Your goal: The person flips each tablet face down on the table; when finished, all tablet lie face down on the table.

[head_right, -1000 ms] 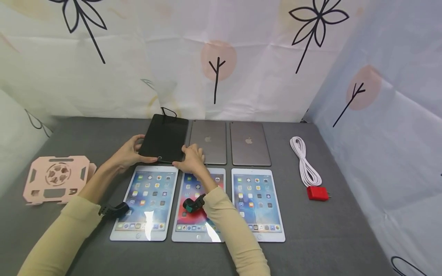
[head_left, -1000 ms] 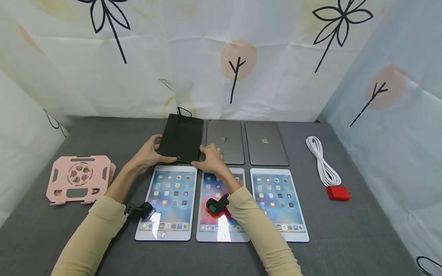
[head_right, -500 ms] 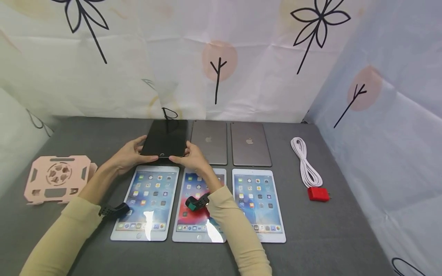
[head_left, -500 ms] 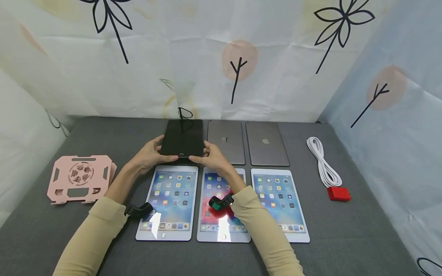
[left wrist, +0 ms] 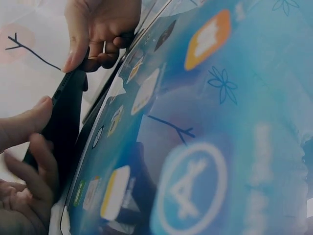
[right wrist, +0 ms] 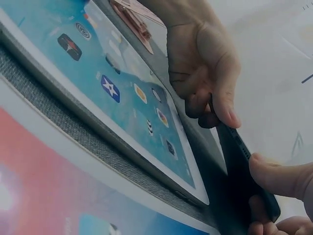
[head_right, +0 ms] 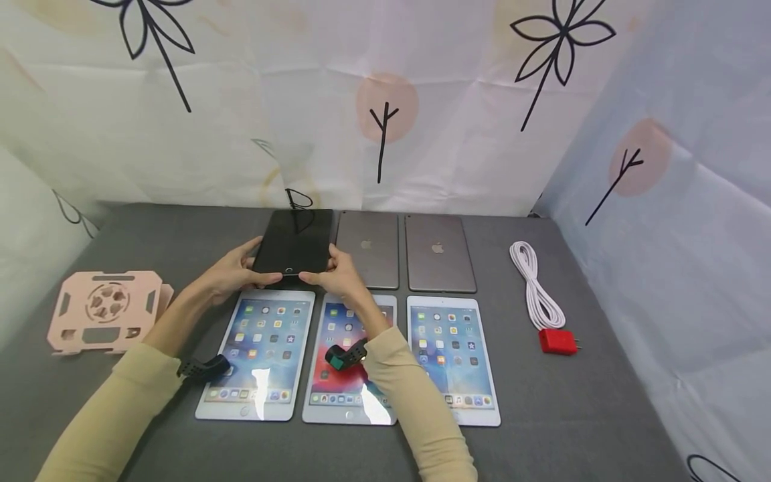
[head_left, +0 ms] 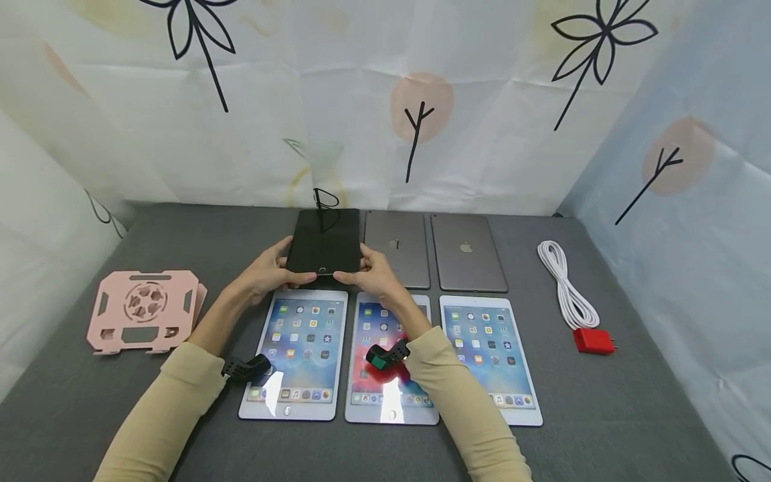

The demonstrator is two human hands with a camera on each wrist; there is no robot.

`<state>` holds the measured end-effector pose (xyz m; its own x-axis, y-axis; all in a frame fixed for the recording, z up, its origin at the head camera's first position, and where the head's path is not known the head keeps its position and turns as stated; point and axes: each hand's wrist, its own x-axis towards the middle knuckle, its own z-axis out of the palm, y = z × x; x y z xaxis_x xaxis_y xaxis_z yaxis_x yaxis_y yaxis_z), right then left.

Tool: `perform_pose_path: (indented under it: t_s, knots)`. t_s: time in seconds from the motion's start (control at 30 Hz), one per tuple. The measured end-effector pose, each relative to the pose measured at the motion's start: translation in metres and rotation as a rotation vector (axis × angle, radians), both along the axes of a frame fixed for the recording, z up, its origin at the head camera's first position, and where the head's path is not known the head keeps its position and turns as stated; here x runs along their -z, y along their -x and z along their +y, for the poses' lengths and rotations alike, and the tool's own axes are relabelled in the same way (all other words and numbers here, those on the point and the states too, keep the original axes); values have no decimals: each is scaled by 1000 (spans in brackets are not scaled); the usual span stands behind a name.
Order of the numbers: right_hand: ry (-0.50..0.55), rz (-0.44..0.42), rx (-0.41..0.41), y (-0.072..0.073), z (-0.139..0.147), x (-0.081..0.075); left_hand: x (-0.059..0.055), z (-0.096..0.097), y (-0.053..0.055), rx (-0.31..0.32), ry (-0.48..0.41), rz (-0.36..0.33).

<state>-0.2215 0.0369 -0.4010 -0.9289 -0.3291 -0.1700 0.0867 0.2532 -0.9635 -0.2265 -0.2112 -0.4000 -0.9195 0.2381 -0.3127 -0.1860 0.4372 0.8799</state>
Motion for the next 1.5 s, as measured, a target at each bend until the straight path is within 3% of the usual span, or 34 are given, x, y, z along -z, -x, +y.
perform_pose_path:
  t_s: [0.13, 0.33, 0.73, 0.9, 1.13, 1.3, 1.5]
  knots:
    - [29, 15, 19, 0, 2, -1, -1, 3, 0, -9, -30, -17]
    - [-8, 1, 67, -5, 6, -7, -2, 10, -1, -19, -96, -66]
    - [-24, 89, 103, -14, 28, -31, 0, 37, 6, 34, -151, -90]
    - [-72, 171, 80, -20, 40, -40, 1, 51, 6, 65, -181, -100]
    - [-218, 244, 97, -27, 49, -51, 2, 64, 8, 103, -181, -129]
    - [-238, 227, 126, -29, 51, -52, 4, 67, 10, 117, -163, -156]
    - [-194, 253, 128, -25, 54, -49, 6, 69, 12, 150, -106, -120]
